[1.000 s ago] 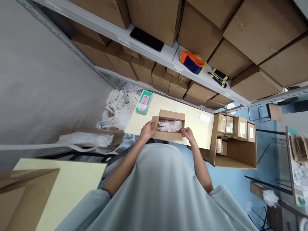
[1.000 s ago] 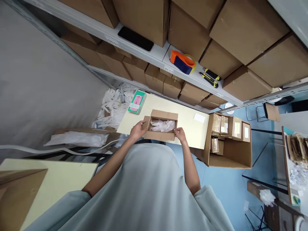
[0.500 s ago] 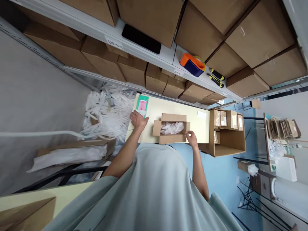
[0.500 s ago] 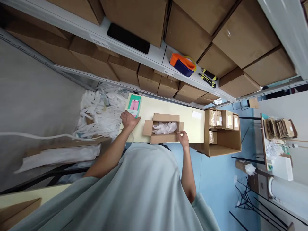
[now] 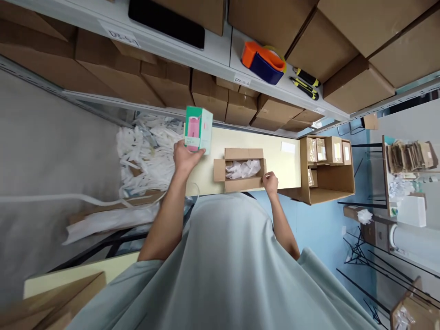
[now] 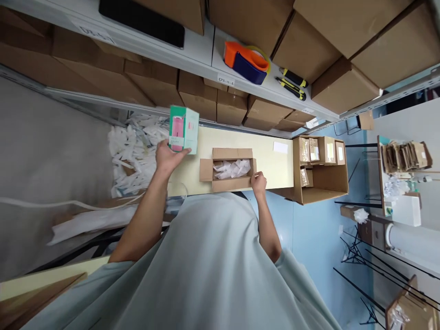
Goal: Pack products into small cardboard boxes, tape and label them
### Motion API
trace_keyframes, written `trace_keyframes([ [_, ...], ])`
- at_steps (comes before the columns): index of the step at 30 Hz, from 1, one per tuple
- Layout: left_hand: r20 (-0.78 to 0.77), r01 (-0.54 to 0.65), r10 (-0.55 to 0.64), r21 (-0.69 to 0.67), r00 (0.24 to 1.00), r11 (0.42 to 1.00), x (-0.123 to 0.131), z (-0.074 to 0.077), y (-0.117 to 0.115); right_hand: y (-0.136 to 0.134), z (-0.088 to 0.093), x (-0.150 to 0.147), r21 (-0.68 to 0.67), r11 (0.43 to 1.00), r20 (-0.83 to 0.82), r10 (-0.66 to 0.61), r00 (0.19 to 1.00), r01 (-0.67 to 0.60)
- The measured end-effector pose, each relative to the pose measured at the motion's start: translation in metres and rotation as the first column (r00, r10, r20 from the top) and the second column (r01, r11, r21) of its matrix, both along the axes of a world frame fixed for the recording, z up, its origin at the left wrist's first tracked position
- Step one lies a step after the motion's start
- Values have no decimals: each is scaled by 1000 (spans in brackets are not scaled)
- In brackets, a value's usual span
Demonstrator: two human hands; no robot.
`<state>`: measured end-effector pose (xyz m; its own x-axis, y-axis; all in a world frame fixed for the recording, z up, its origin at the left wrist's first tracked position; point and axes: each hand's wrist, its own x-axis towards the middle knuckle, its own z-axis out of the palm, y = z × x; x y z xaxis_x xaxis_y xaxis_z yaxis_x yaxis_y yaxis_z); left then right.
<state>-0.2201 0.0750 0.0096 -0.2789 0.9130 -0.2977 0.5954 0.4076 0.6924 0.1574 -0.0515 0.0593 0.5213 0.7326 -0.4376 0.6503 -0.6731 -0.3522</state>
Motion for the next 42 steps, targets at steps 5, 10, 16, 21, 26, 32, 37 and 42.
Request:
trace_keyframes([
  [5,-29,220,-219,164,975,961,31,68,-25,23,-10,7,-27,996,-48,89,995,-90],
  [10,-4,513,-515,104,857,852,87,83,-48,32,-20,18,-49,985,-144,157,977,-166],
  [16,-67,639,-641,-47,765,768,115,49,-55,33,-26,34,-57,971,-238,213,948,-232],
  [21,-145,627,-633,-92,760,774,104,46,-52,32,-11,36,-15,933,-88,356,930,-359],
  [26,-144,654,-660,-92,737,751,102,46,-51,50,6,26,230,708,-33,691,722,-667],
  [32,-238,672,-689,-159,685,723,119,29,-50,81,0,14,57,553,25,832,555,-831],
  [37,-298,706,-716,-162,631,689,137,18,-43,88,-12,5,-102,525,73,851,520,-845],
  [42,-264,628,-624,-80,735,774,135,20,-50,79,-11,9,-55,552,62,833,549,-832],
])
